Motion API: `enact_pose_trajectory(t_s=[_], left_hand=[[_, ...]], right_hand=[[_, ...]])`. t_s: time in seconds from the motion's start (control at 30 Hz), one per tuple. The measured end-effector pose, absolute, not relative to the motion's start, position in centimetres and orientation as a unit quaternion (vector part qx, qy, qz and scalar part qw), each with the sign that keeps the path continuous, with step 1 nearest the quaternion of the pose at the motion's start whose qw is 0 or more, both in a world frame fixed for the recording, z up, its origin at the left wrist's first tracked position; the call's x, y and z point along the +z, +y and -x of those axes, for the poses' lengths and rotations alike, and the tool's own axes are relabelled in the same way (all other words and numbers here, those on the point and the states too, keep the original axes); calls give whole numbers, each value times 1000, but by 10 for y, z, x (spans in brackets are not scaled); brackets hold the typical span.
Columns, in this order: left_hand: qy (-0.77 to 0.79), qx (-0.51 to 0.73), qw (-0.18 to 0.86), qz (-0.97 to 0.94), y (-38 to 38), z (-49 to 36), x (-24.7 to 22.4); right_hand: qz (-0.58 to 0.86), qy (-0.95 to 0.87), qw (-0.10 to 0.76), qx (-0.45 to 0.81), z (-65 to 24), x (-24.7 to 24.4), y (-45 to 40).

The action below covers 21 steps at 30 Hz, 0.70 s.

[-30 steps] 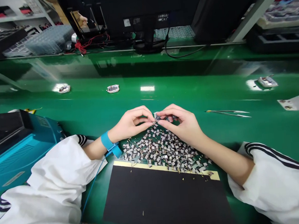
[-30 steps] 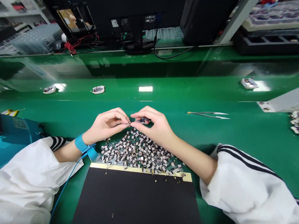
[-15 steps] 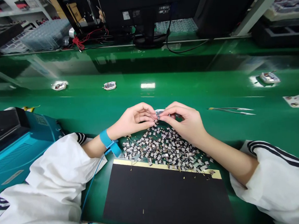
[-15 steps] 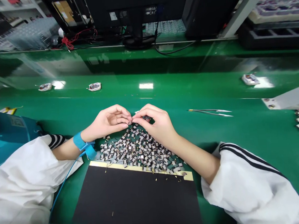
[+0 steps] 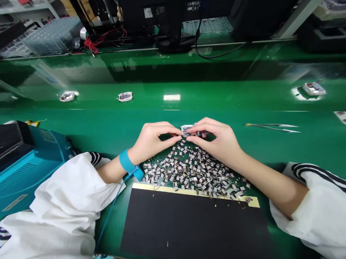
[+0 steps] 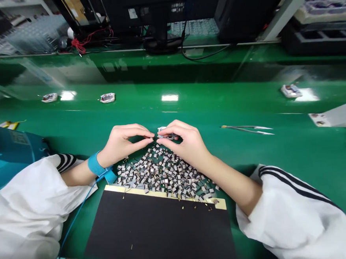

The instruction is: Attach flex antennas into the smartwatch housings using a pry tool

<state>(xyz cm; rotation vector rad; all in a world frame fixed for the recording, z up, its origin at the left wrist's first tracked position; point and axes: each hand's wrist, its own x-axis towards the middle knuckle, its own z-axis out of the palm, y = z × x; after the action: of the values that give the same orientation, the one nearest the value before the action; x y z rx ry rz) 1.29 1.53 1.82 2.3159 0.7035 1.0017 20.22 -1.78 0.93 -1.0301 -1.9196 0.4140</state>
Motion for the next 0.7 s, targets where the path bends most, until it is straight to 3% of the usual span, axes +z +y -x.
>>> enact_pose_trajectory(t_s=[0.43, 0.7], left_hand=[[192, 391, 125, -892, 16, -12, 14], [233, 365, 145, -889, 15, -13, 17]], right_hand=[[398, -783, 452, 157, -201, 9, -20], [378, -810, 427, 138, -212, 10, -10]])
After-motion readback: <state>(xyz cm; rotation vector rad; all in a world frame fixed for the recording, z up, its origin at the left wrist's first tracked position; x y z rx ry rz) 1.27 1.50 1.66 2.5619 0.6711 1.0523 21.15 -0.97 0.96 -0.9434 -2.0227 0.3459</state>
